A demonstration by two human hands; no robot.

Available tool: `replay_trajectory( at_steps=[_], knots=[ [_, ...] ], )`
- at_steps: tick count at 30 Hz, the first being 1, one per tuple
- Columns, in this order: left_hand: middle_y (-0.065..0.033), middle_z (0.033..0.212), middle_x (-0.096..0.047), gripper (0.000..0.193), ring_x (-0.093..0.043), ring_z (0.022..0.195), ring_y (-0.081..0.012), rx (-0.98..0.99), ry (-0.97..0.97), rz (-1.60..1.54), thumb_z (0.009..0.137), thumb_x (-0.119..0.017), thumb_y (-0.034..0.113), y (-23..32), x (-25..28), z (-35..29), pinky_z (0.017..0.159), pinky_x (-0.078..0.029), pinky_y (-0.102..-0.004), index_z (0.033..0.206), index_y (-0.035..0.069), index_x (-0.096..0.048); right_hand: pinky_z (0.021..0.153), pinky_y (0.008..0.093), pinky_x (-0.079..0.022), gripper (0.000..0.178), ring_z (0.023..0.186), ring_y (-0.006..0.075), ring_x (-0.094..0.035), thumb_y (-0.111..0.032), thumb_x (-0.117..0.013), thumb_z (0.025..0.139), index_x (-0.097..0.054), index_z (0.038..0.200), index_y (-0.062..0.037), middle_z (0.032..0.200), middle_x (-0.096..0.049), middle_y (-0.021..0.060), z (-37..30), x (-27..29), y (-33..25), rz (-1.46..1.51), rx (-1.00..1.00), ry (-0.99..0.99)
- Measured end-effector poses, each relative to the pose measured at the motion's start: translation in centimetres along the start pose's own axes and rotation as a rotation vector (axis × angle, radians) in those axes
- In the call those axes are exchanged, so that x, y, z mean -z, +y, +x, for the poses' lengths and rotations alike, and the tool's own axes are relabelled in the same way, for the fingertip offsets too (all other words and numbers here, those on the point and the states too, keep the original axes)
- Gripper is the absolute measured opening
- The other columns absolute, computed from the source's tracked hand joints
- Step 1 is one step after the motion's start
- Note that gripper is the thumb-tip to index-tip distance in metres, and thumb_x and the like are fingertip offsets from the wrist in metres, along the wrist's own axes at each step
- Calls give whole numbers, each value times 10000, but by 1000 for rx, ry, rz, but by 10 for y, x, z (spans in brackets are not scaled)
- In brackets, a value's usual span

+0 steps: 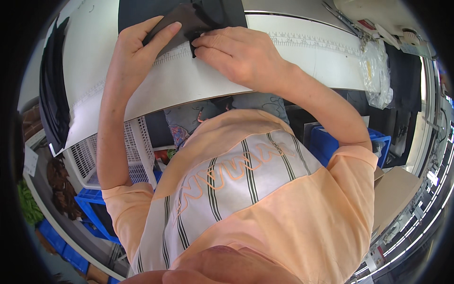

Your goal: The recorder uses an industrial sewing machine to sew a zipper onto a piece of black leather.

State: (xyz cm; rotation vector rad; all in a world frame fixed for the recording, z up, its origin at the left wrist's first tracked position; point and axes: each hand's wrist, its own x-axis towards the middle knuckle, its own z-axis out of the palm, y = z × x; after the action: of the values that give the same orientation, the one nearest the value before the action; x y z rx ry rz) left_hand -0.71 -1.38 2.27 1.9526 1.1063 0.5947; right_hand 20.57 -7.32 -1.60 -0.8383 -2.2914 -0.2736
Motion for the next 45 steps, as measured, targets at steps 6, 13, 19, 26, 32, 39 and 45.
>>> replay_trajectory(
  at_steps=[6, 13, 19, 26, 32, 39, 45],
  knots=[
    [36, 659, -521, 282, -406, 613, -37, -3, 12, -15, 939, -642, 224, 5, -1, -3, 538, -358, -224, 1005, -48, -670, 704, 286, -563, 196, 864, 204, -686, -82, -633, 735, -673, 923, -43, 1006, -698, 65, -1, 5, -3, 9, 2, -62],
    [-7, 717, -609, 254, -518, 645, -83, 11, -45, 85, 945, -621, 204, 16, -3, -13, 685, -460, -267, 1054, -19, -674, 762, 309, -565, 230, 954, 237, -667, -108, -663, 765, -659, 973, -7, 1060, -666, 101, -6, 10, -16, 2, -56, -164],
    [-35, 1268, -594, 454, -580, 1095, -258, -352, 78, 479, 739, -717, 105, 6, -34, -51, 1015, -370, -541, 1187, 82, -648, 910, 363, -532, 323, 1079, 303, -612, -198, -718, 805, -651, 1040, 11, 1049, -644, 125, -20, 26, -38, 109, -160, -252],
    [-7, 1097, -595, 423, -597, 1000, -208, -370, 201, 527, 646, -735, 85, 4, -44, -52, 1020, -363, -523, 1068, 103, -713, 901, 364, -533, 314, 1097, 299, -609, -188, -710, 802, -649, 1026, 22, 1024, -640, 127, -16, 30, -38, 194, -172, -246],
    [13, 990, -636, 419, -616, 876, -187, -416, 313, 466, 621, -699, 50, 7, -35, -49, 1053, -328, -489, 1032, 120, -737, 885, 366, -544, 321, 1081, 296, -625, -189, -712, 794, -656, 1018, 33, 1033, -655, 141, -15, 28, -37, 192, -178, -218],
    [13, 996, -622, 489, -599, 890, -186, -371, 206, 430, 563, -740, 56, 8, -28, -50, 1072, -284, -477, 1048, 113, -737, 878, 361, -549, 333, 1070, 297, -633, -181, -729, 759, -661, 1003, 34, 1060, -656, 157, -16, 29, -36, 216, -178, -207],
    [14, 997, -597, 408, -596, 889, -179, -376, 203, 453, 597, -767, 86, 2, -39, -50, 1067, -285, -508, 1004, 106, -737, 821, 378, -569, 296, 1028, 331, -648, -172, -789, 728, -678, 934, 10, 1040, -656, 171, -15, 27, -38, 224, -199, -192]
  ],
)
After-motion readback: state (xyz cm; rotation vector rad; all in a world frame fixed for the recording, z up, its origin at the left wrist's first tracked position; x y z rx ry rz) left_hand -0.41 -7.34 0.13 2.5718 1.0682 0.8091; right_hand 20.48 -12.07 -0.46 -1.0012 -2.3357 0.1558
